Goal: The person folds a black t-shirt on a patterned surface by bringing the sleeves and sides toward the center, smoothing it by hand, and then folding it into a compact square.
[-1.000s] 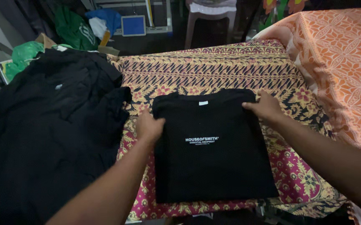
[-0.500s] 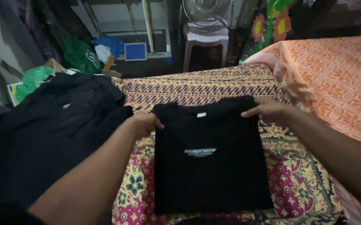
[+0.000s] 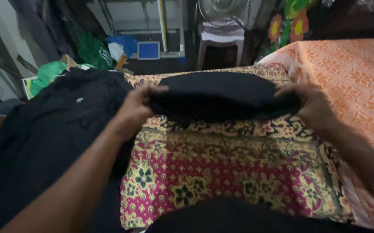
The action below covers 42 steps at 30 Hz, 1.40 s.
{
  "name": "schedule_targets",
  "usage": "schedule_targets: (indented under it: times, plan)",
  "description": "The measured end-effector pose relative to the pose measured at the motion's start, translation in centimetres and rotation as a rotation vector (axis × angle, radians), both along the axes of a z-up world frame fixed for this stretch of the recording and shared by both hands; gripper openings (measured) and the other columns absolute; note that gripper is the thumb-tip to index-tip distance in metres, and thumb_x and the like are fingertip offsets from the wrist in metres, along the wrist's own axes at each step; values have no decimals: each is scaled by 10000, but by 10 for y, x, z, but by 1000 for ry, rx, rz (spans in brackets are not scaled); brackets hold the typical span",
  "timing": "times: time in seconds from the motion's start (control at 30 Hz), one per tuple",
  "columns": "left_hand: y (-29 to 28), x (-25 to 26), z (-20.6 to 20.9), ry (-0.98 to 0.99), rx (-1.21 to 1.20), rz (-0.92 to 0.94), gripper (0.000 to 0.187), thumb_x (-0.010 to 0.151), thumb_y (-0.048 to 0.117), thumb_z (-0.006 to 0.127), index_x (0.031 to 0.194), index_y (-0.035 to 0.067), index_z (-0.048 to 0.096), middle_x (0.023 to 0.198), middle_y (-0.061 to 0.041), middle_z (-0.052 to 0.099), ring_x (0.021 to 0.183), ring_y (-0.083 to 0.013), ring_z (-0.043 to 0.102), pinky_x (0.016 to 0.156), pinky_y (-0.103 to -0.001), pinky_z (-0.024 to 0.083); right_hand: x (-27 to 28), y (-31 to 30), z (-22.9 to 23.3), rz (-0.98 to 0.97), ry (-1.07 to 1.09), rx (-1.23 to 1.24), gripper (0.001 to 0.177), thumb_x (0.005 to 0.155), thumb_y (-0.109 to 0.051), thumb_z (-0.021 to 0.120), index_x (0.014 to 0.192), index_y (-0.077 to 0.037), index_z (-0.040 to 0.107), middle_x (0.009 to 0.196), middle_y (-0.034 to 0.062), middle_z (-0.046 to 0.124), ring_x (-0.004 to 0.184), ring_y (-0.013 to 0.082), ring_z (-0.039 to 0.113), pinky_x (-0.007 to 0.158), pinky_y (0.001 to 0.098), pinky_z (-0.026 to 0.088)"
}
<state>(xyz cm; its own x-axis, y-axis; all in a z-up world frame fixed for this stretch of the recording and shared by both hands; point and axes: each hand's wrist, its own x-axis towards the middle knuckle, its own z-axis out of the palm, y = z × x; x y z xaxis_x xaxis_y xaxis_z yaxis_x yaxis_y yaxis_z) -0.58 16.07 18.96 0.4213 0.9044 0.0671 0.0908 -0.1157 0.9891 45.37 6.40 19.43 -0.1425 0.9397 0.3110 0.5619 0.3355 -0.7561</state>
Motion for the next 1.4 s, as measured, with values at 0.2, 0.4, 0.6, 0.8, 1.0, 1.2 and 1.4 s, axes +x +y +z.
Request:
schedule_targets:
  times: [0.2, 0.4, 0.6, 0.8, 1.0, 1.2, 1.4]
  plan:
    - [-84, 6, -91, 593, -115, -201, 703, 646, -11, 920, 1281, 75, 628, 1468, -105, 561, 1341, -265, 567, 1143, -362, 468, -25, -92, -116, -83, -443, -225, 582, 661, 242, 624, 1086, -142, 730, 1482, 99, 558, 1349, 284, 568, 782, 242, 591]
    - [-117, -1, -114, 711, -96, -146, 497, 654, 35, 883, 1115, 25, 698, 1520, -94, 497, 1295, -267, 587, 1011, -370, 572, -27, -134, -140, -292, -369, -473, 371, 791, 71, 625, 1092, -117, 732, 1498, 8, 582, 1023, 202, 743, 756, 313, 622]
    - [-125, 16, -114, 836, -188, 222, 424, 829, 367, 835, 1004, 8, 692, 1132, -170, 662, 997, -273, 695, 873, -393, 599, -20, -104, -161, -655, -299, -599, 370, 902, -424, 725, 1042, -88, 787, 955, 111, 798, 855, 233, 751, 787, 391, 568]
    - [-130, 36, -148, 867, -293, 458, 487, 783, 293, 883, 1097, 13, 639, 1015, -160, 697, 961, -291, 686, 880, -401, 556, 3, -91, -190, -531, -290, -769, 490, 760, -386, 873, 1044, 3, 782, 736, 131, 810, 654, 206, 778, 667, 342, 599]
    - [-128, 18, -182, 442, -478, 617, 414, 803, 169, 816, 1170, 5, 720, 1025, -154, 770, 937, -266, 760, 836, -366, 590, 17, -90, -180, -438, -144, -851, 441, 824, -352, 772, 1135, -41, 801, 761, 105, 805, 616, 206, 779, 609, 334, 610]
    - [-142, 21, -165, 552, -307, 688, 338, 827, 249, 828, 1048, -5, 797, 932, -147, 791, 846, -248, 764, 793, -359, 584, -4, -85, -179, -486, -51, -935, 515, 836, -301, 854, 1224, 11, 723, 856, 145, 793, 715, 208, 760, 636, 340, 617]
    - [-152, 18, -156, 404, -477, 650, 295, 833, 216, 828, 1028, -5, 813, 878, -132, 803, 785, -217, 744, 732, -341, 569, 3, -92, -198, -480, 235, -950, 256, 918, -211, 743, 1045, 10, 775, 764, 123, 726, 629, 186, 671, 566, 337, 551]
